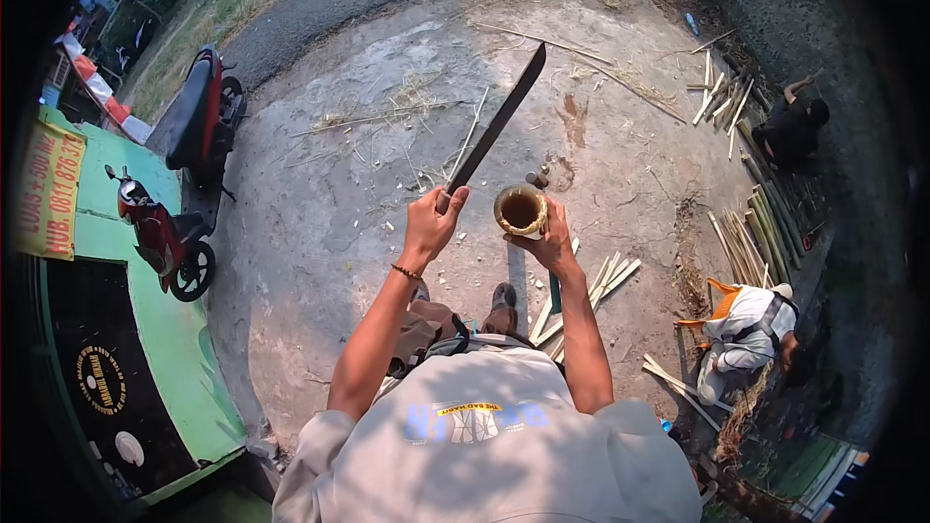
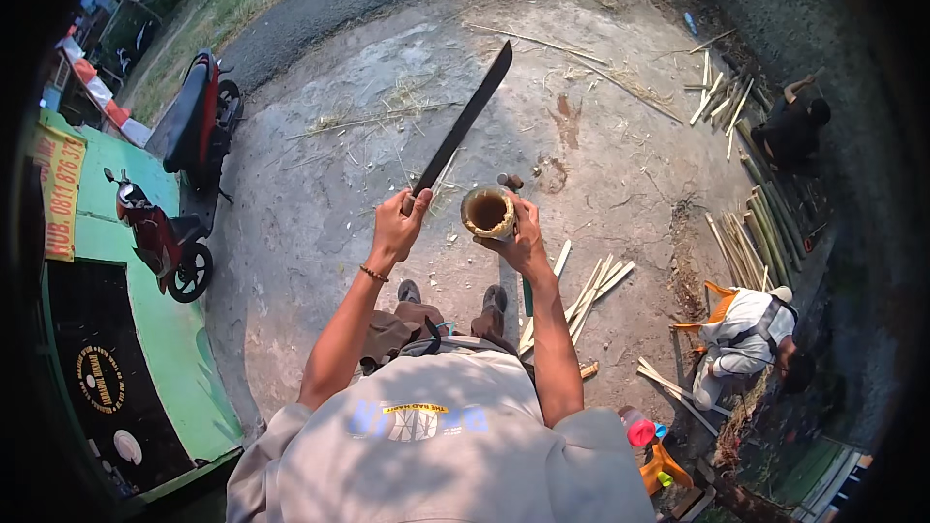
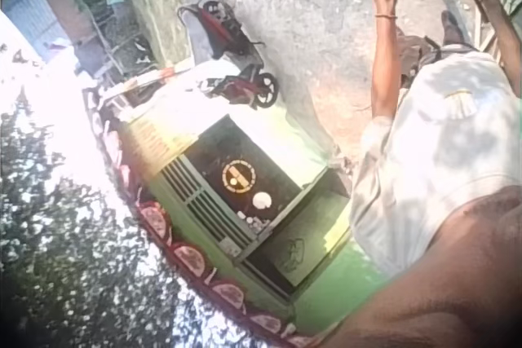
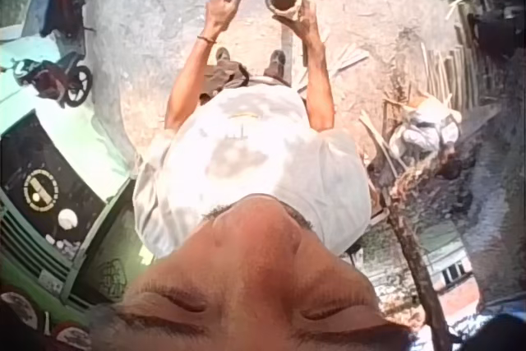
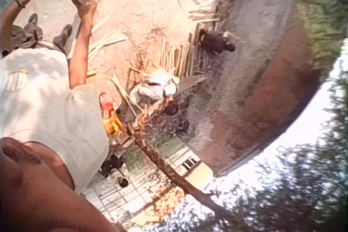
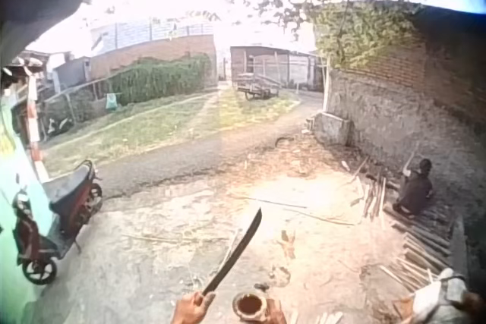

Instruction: The person uses a hammer and a metal tool to strike and shape the rim of a bamboo tube while holding the tube upright.

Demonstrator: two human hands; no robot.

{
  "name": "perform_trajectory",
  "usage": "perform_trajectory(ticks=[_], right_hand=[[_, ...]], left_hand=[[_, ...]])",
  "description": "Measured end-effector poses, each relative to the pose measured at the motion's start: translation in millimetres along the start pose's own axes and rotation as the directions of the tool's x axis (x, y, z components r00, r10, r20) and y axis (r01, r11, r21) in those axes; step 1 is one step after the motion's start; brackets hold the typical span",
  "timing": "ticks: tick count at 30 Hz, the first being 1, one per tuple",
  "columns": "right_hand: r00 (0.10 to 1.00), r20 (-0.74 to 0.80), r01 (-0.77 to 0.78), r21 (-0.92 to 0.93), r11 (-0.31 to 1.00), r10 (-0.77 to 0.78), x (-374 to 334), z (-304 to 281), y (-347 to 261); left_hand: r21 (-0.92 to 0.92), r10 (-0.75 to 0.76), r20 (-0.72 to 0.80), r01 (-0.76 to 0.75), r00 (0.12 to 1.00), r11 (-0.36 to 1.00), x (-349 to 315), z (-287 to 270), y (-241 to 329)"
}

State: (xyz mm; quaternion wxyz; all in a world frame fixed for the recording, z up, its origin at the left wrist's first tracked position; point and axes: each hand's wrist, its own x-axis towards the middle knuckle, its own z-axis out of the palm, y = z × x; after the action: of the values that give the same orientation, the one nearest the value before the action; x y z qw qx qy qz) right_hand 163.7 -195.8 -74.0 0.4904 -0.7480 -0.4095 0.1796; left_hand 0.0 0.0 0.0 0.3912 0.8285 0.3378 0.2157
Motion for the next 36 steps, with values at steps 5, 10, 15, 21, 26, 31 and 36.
perform_trajectory(ticks=[5,10,15,21,26,31,36], right_hand=[[0.991,0.125,-0.074,0.159,0.984,0.054,16.1,-19.0,17.7],[0.987,0.154,-0.062,0.158,0.985,0.037,38.0,-35.2,26.6],[0.977,0.201,-0.120,0.281,0.952,0.063,42.9,-37.1,9.7],[0.993,0.113,-0.029,0.096,0.995,0.018,36.3,-31.8,17.2],[0.991,0.047,-0.132,0.151,0.980,0.126,35.1,-23.2,-0.7],[0.999,0.012,-0.043,0.011,0.999,0.043,34.7,-24.8,7.6],[0.995,0.034,-0.094,0.164,0.982,0.090,33.3,-22.9,6.6]], left_hand=[[-0.075,-0.038,-0.015,0.037,0.999,0.996,-70.5,-57.3,19.3],[0.152,0.041,-0.040,-0.035,0.998,0.988,-94.7,-42.2,35.8],[0.259,0.003,-0.050,0.010,0.999,0.966,-97.0,-14.7,23.0],[0.208,-0.013,-0.082,0.030,0.997,0.978,-103.5,4.3,29.5],[0.157,0.015,-0.073,-0.003,0.997,0.988,-110.8,19.9,44.0],[0.210,0.004,-0.042,0.005,0.999,0.978,-110.6,29.1,44.4],[0.172,0.002,-0.075,0.011,0.997,0.985,-114.8,32.2,41.8]])
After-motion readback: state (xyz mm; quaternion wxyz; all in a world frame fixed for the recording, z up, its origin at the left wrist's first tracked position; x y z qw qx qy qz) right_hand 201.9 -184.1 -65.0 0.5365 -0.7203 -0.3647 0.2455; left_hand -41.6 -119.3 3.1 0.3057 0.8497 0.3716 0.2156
